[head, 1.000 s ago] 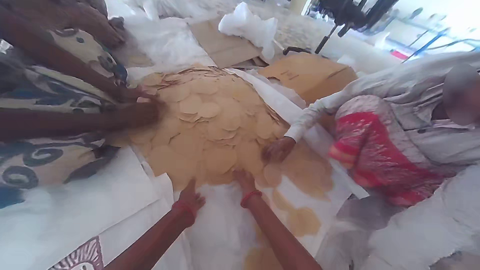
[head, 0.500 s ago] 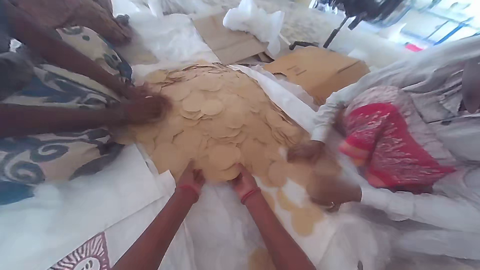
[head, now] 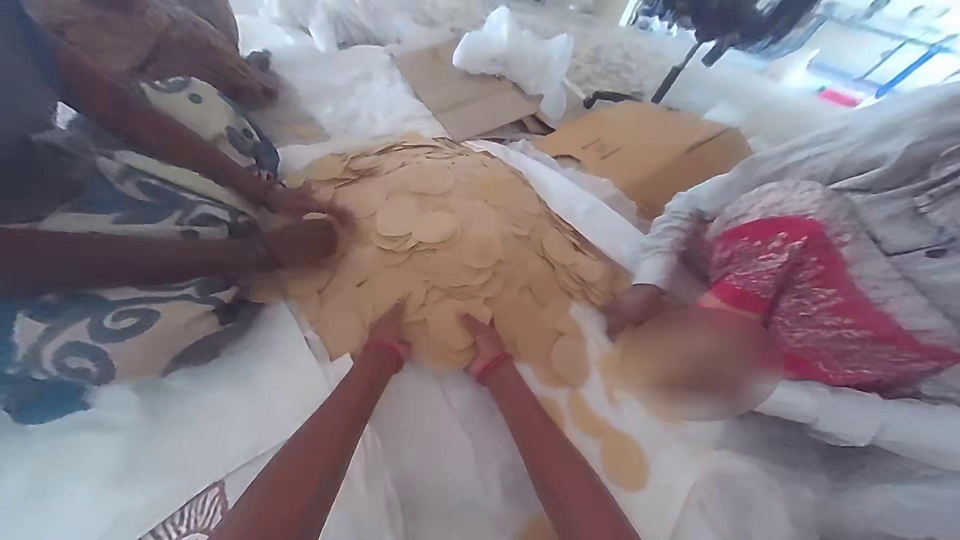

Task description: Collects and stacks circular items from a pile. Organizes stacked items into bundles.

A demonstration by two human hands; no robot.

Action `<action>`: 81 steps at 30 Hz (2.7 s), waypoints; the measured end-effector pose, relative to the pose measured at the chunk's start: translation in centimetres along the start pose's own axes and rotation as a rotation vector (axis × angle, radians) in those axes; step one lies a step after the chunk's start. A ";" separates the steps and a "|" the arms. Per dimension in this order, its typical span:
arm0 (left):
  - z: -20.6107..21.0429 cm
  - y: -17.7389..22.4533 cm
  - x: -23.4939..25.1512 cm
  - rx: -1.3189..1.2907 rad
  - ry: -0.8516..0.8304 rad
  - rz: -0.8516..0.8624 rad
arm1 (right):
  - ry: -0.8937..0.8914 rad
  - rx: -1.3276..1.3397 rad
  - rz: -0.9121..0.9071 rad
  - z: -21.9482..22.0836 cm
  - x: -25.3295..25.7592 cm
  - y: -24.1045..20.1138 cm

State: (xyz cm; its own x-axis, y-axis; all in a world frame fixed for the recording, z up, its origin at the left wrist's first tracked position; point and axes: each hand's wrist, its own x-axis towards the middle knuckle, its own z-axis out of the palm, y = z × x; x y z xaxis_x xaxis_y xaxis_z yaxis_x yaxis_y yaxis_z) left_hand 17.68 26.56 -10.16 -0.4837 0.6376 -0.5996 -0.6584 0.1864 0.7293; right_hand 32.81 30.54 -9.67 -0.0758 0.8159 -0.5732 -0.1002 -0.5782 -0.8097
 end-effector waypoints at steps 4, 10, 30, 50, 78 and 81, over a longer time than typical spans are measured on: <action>-0.5 -0.3 -0.4 0.107 0.063 -0.015 | 0.126 -0.237 -0.036 0.1 -1.9 -0.3; -5.4 -3.4 -7.8 0.125 -0.126 -0.091 | 0.031 -0.038 0.061 -6.5 -9.7 2.3; -8.7 -8.6 -23.8 0.611 -0.521 -0.253 | -0.016 -0.237 -0.236 -20.5 -26.6 4.3; -9.1 -15.6 -28.6 0.140 -0.327 -0.098 | -0.134 -0.499 -0.143 -20.9 -24.4 5.7; -10.1 -12.1 -21.5 0.141 -0.255 0.341 | -0.411 -0.865 -0.585 -16.3 -20.3 11.7; -9.7 -13.5 -20.6 0.225 -0.197 0.199 | -0.347 -0.810 -0.738 -15.6 -19.1 12.7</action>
State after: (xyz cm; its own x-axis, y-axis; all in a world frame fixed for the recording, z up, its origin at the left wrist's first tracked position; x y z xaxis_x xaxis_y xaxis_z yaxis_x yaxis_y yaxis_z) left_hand 30.95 3.63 -10.89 -0.4547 0.8058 -0.3794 -0.4087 0.1897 0.8927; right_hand 48.46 7.66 -10.93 -0.5457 0.8371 0.0383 0.4236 0.3150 -0.8493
